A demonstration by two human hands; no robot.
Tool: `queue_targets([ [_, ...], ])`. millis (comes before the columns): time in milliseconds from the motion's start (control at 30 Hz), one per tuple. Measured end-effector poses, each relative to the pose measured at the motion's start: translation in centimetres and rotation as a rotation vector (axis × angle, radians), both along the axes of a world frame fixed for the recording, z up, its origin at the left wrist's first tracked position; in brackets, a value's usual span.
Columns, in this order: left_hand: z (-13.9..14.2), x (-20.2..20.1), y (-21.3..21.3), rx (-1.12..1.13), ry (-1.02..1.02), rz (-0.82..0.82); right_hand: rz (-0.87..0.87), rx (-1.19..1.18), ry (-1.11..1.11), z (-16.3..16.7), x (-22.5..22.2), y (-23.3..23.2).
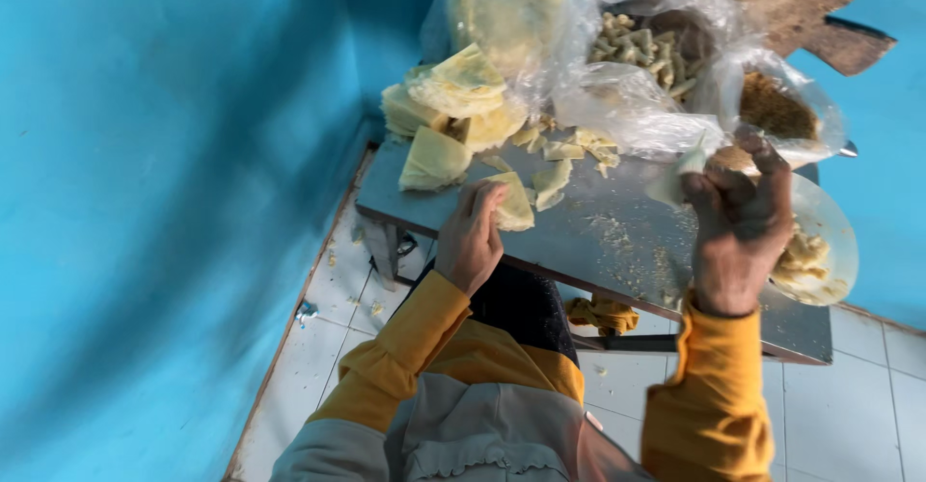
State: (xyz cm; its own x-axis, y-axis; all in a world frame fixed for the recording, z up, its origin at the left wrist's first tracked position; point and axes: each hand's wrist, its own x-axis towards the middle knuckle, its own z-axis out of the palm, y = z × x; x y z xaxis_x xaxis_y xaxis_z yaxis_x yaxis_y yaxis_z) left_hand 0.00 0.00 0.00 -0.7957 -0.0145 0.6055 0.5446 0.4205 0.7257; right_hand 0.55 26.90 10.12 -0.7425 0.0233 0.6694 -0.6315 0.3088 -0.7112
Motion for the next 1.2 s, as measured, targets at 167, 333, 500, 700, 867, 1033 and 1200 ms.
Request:
queue_targets([
  [167,-2.2,-0.3,2.1,-0.178,0.241,-0.125,-0.173,0.767,-0.115,-4.2,3.8,-1.7],
  [333,-3.2,-0.8,5.2,-0.606,0.313,-0.298,-0.071,0.591,-0.134,-7.1,6.0,0.3],
  [500,-1.8,0.3,6.4,-0.554,0.296,-0.328,-0.537,0.589,-0.256,-5.3,10.9,8.5],
  [700,-2.0,-0.8,6.8,-0.457,0.274,-0.428,-0.703,1.143,-0.227,-6.8,11.8,12.9],
  [867,-2.6,-0.9,7.0,-0.445,0.302,-0.452,-0.74,1.457,-0.215,-7.7,12.1,14.0],
  [1033,-2.0,-0.2,7.5,-0.422,0.337,-0.432,-0.719,1.492,-0.119,-5.1,11.4,14.7],
  [1200,-1.6,1.0,6.8,-0.318,0.244,-0.476,-0.695,1.137,-0.261,-2.3,11.1,12.4],
])
